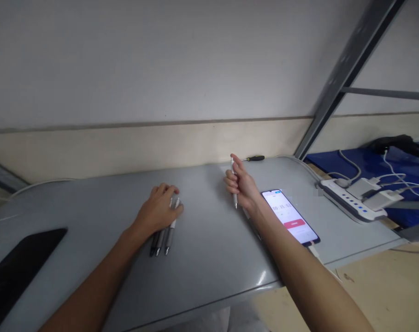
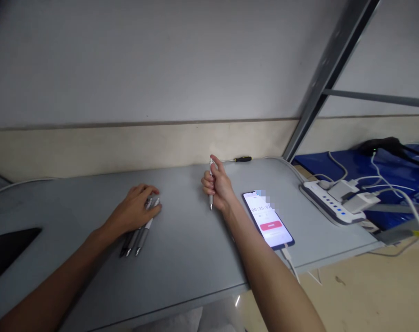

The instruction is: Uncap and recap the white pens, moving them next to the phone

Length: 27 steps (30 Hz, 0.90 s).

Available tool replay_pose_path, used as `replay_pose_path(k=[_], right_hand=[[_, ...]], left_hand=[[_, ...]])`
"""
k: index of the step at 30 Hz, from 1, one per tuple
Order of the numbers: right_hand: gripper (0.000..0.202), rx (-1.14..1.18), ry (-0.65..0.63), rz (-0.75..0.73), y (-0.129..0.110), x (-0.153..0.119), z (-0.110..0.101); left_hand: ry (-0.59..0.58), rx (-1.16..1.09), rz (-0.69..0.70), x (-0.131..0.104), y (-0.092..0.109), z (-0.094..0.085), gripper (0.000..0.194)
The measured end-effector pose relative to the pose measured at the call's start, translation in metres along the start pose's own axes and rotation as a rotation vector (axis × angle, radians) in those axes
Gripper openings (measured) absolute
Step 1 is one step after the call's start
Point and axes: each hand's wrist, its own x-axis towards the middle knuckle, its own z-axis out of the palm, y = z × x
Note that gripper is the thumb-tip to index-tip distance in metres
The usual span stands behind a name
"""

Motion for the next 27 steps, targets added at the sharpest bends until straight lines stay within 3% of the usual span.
replay_pose_path(k=[6, 17, 27], right_hand=[[0.028, -0.026, 0.017, 0.013, -0.0003, -0.0001, 0.0008], [0.026, -0.034, 0.019, 0.007, -0.0011, -0.0012, 0.0030], [0.027, -0.019, 0.114, -0.005, -0.0042, 0.0001, 0.0037]], left_hand=[[-0.037, -0.023, 0.014, -0.0001, -0.0029, 0.0024, 0.030], [0.006, -0.054, 0.012, 0.0007, -0.0045, 0.0057, 0.025], [-0.014, -0.107, 0.021, -0.0003, 0.0014, 0.0028, 0.030]])
